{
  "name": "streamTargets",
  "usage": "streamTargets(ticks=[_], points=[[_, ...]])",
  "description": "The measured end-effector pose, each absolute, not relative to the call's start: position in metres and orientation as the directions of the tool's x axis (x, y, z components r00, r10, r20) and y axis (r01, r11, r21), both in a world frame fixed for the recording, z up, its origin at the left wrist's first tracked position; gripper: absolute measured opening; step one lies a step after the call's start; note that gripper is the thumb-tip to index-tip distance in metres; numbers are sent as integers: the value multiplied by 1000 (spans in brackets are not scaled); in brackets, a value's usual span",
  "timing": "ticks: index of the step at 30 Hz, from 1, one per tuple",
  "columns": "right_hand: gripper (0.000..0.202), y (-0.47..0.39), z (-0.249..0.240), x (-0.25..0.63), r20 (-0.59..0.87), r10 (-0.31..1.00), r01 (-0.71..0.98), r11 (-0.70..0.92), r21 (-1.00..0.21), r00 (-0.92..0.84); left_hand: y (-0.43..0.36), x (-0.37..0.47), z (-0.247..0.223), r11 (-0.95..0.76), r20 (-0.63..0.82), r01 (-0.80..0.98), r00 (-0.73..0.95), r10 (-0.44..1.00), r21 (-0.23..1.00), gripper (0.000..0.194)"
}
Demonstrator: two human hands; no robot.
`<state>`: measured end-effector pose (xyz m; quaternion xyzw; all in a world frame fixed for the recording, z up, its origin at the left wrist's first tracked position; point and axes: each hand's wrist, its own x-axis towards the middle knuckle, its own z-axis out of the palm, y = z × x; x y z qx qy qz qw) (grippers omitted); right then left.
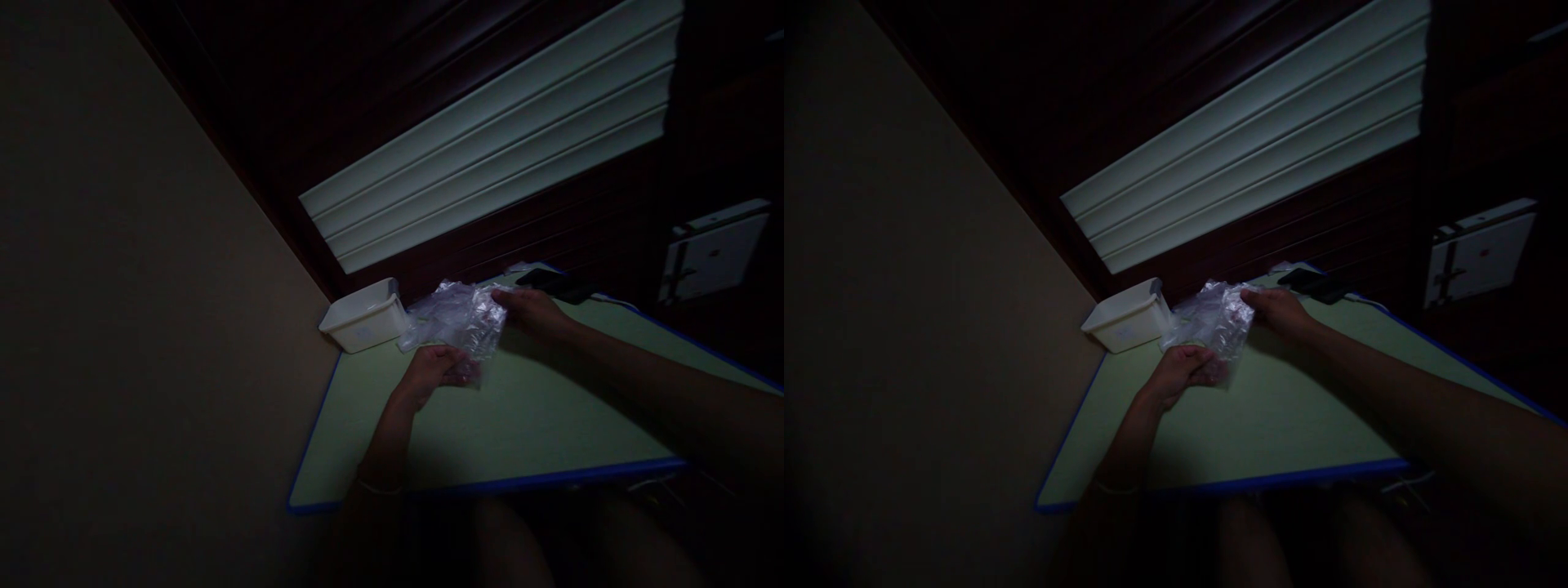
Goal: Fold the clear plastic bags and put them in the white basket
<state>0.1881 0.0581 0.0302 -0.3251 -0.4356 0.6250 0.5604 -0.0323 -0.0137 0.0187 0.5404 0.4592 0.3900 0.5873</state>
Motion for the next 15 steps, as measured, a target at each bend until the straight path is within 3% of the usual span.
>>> streamTargets(ticks=[15], points=[[13,64,27,191,101,985,-406,37,-913,-138,-12,-36,13,108,-143,128,303,942,986,39]])
